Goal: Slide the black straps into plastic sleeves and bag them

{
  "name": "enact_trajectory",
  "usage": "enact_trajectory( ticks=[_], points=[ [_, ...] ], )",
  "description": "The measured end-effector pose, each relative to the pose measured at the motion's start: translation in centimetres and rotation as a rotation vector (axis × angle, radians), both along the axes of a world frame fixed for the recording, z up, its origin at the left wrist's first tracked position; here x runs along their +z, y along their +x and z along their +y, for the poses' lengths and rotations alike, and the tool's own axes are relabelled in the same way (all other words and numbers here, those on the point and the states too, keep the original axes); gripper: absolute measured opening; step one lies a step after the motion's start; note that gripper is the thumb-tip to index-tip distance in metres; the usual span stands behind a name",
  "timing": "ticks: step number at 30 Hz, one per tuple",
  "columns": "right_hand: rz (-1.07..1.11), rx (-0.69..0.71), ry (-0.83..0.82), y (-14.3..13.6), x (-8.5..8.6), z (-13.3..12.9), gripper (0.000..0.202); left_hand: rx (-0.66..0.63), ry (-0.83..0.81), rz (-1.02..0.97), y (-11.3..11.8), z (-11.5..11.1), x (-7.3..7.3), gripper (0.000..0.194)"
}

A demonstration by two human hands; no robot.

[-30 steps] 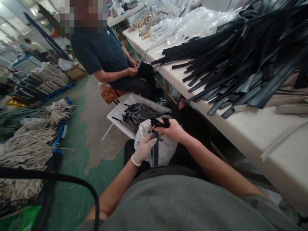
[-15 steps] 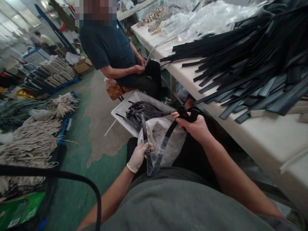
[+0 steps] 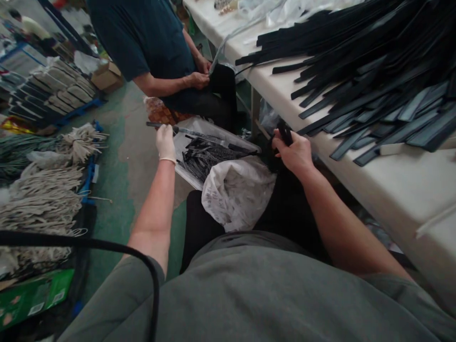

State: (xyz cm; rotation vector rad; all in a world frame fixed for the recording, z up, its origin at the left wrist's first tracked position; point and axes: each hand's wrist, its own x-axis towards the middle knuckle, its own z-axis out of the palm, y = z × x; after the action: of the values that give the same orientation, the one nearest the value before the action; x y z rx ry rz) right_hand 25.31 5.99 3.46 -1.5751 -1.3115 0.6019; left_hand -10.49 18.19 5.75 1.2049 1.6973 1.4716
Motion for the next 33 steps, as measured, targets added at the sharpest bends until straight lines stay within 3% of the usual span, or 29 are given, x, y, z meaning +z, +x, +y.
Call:
enact_trajectory(
  ticks=[2,4,7,9,12,16,19,22,25,29,33],
  points=[
    [0.06,-0.027,-0.077,0.5,-1.0,-1.8,0.037,-0.105,-0.091,0.03,1.6,-3.5,-3.3,0.02],
    [0.103,0.001,-0.136,0.7,-1.9,-3.8,0.037,-0.3,-0.218,0.088,3.5,-8.3,-6.8,0.019],
    [0.166,0.086,-0.232,0.9,-3.5,-6.4,0.04,-0.827,-0.331,0.521,6.4,-15.3,-11.1,0.025],
    [0.201,0.12,-0.302,0.9,-4.7,-7.6,0.041,-1.047,-0.323,0.729,7.8,-18.5,-12.8,0.025],
    [0.18,0.159,-0.321,0.8,-5.9,-8.5,0.039,-1.143,-0.321,0.823,8.8,-20.4,-14.0,0.036],
    [0.128,0.235,-0.277,0.7,-6.3,-8.6,0.034,-1.255,-0.31,1.099,8.4,-19.9,-14.4,0.042],
    [0.14,0.238,-0.278,0.7,-6.2,-8.5,0.033,-1.288,-0.261,1.287,8.1,-19.3,-14.7,0.032],
    [0.161,0.229,-0.289,0.7,-6.2,-8.5,0.034,-1.278,-0.259,1.316,8.0,-18.5,-14.6,0.021],
    [0.179,0.219,-0.295,0.7,-6.4,-8.7,0.035,-1.222,-0.237,1.309,7.5,-17.2,-13.1,0.022],
    [0.27,0.195,-0.337,0.7,-5.6,-8.5,0.033,-0.946,-0.041,1.09,5.6,-15.9,-8.5,0.02],
    [0.445,0.316,-0.362,-1.0,-2.5,-7.9,0.034,-0.705,0.19,0.856,4.2,-16.6,-3.1,0.013]
  ],
)
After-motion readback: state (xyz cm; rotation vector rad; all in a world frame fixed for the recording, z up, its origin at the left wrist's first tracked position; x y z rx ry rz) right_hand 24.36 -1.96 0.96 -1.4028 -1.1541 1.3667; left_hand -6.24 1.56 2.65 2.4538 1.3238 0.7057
